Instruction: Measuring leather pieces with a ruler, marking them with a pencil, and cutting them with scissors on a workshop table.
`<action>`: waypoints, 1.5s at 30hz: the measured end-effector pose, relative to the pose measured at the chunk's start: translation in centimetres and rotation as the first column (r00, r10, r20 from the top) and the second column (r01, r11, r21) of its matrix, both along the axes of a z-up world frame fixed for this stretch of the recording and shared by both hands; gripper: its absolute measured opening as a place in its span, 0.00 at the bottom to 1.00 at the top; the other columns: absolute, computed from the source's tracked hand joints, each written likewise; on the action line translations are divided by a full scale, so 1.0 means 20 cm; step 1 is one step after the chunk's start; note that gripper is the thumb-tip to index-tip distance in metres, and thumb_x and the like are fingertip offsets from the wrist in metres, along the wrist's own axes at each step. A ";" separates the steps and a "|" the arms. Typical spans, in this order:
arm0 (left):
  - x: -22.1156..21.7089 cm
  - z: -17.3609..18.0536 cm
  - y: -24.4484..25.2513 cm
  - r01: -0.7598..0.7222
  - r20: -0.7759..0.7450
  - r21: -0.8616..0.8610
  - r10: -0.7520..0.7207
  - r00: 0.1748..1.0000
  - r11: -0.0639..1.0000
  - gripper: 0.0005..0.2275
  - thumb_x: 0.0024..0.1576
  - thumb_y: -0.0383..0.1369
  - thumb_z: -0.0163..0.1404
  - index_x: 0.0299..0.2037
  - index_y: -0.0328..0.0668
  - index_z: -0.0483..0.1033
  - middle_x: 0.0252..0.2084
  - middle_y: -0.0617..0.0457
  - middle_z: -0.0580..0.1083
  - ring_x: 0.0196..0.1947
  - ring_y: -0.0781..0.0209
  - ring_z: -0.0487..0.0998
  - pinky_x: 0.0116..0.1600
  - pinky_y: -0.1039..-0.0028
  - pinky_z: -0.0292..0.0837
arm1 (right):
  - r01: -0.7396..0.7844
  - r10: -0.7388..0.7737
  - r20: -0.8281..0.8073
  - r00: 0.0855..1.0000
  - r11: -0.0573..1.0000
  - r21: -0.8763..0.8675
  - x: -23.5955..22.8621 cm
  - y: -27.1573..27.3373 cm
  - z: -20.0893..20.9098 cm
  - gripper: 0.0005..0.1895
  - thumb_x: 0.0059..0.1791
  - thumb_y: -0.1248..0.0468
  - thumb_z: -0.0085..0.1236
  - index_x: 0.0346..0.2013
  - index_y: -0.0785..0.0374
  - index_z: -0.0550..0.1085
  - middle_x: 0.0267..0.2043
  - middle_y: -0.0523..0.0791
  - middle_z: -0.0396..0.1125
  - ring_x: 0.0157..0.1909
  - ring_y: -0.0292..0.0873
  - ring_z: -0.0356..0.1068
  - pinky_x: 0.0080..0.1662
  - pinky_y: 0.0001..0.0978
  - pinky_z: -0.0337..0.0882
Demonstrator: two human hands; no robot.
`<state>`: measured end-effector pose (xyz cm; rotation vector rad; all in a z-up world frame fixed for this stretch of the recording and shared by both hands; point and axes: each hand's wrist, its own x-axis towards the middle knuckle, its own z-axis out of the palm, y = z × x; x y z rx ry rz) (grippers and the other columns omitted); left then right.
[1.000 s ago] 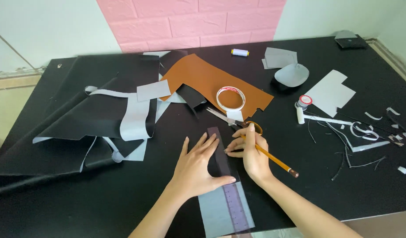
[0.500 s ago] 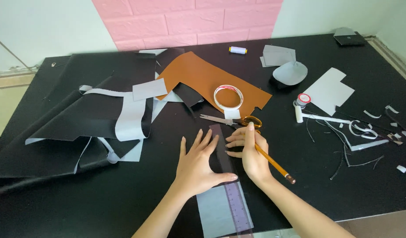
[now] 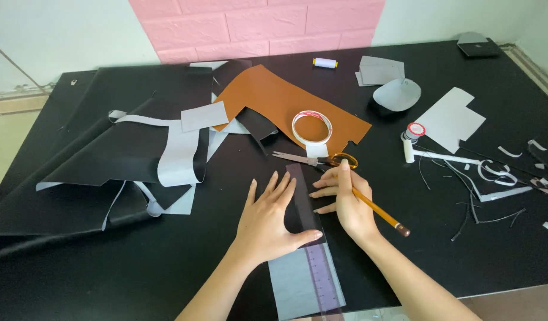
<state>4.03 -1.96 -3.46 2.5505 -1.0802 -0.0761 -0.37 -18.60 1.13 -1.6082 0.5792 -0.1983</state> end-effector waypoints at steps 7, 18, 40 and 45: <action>0.00 -0.01 -0.01 -0.004 0.032 -0.008 0.004 0.999 1.000 0.48 0.51 0.71 0.43 0.73 0.41 0.55 0.76 0.45 0.54 0.76 0.45 0.48 0.72 0.40 0.35 | 0.022 -0.020 0.011 1.000 0.994 -0.110 0.00 0.01 -0.01 0.34 0.54 0.44 0.28 0.42 0.69 0.74 0.37 0.56 0.78 0.36 0.51 0.82 0.28 0.36 0.81; -0.01 0.02 0.00 -0.003 0.012 -0.018 0.004 1.000 1.000 0.51 0.49 0.70 0.49 0.75 0.43 0.48 0.76 0.47 0.54 0.76 0.46 0.48 0.72 0.41 0.34 | 0.029 -0.032 -0.038 0.999 0.997 -0.071 0.00 0.00 0.01 0.31 0.56 0.46 0.29 0.42 0.68 0.74 0.39 0.56 0.78 0.38 0.52 0.83 0.25 0.36 0.78; 0.14 0.05 0.27 0.041 -0.149 -0.235 -0.078 0.986 0.971 0.26 0.42 0.50 0.69 0.52 0.58 0.85 0.71 0.47 0.64 0.74 0.43 0.56 0.70 0.41 0.47 | -0.545 0.756 -0.123 0.643 0.339 -0.767 -0.03 -0.24 -0.13 0.50 0.40 0.42 0.72 0.70 0.59 0.63 0.77 0.55 0.48 0.80 0.60 0.36 0.70 0.62 0.42; 0.14 0.05 0.27 0.045 -0.137 -0.225 -0.077 0.988 0.973 0.26 0.42 0.52 0.68 0.52 0.59 0.85 0.71 0.48 0.65 0.74 0.44 0.56 0.70 0.42 0.48 | -0.548 0.753 -0.116 0.647 0.353 -0.758 -0.02 -0.25 -0.16 0.52 0.39 0.39 0.70 0.70 0.61 0.62 0.76 0.52 0.53 0.80 0.57 0.36 0.70 0.62 0.41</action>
